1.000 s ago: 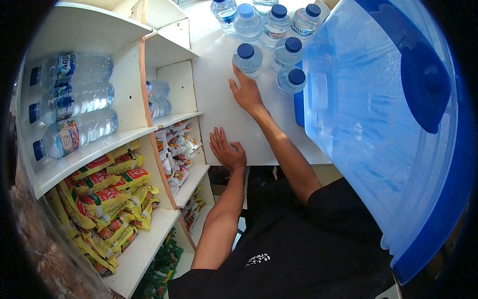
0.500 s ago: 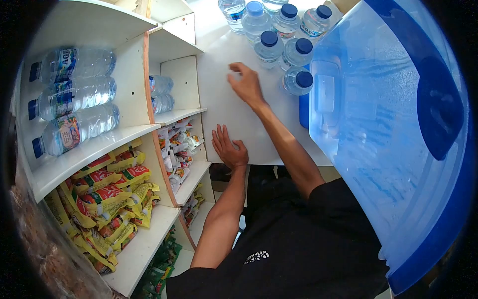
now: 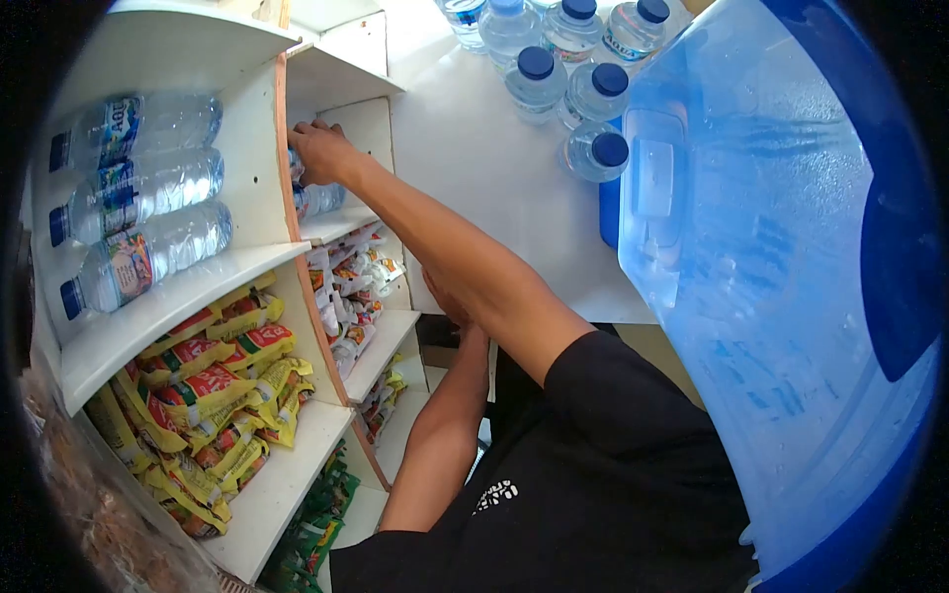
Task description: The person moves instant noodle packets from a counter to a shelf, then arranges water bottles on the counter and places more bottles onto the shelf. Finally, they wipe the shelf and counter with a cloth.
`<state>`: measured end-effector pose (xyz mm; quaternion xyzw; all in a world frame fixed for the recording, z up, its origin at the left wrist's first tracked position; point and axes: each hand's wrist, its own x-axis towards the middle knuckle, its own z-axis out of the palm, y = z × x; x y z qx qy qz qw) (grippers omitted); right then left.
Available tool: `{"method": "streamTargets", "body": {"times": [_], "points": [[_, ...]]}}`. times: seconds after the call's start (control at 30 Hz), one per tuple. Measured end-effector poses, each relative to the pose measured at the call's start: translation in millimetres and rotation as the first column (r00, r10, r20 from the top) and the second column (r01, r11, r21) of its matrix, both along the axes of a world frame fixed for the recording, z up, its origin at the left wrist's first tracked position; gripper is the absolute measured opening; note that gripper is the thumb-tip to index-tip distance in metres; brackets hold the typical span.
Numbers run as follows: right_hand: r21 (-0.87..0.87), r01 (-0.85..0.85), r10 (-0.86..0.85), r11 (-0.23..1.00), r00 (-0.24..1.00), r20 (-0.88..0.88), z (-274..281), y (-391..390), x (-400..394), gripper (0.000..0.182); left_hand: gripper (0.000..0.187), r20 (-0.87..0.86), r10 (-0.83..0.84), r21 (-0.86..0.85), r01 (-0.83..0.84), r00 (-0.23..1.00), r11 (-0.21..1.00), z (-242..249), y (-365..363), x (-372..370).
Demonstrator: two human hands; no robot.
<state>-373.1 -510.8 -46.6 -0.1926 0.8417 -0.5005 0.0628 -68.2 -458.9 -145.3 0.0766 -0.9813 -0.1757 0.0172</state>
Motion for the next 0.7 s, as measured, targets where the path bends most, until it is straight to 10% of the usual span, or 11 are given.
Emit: {"method": "streamTargets", "body": {"times": [0.3,0.7], "points": [[-0.429,0.196,-0.182,0.882,0.981,0.072,4.3,54.6,50.4,0.078,0.06,-0.053,0.039,0.032,-0.038,0.998,0.999,17.1,8.3,-9.0],[-0.237,0.712,-0.745,0.662,0.66,-0.099,6.7,118.8,62.4,0.076,0.064,-0.07,0.051,0.067,-0.046,0.996,0.997,33.7,13.1,-14.4]]}}
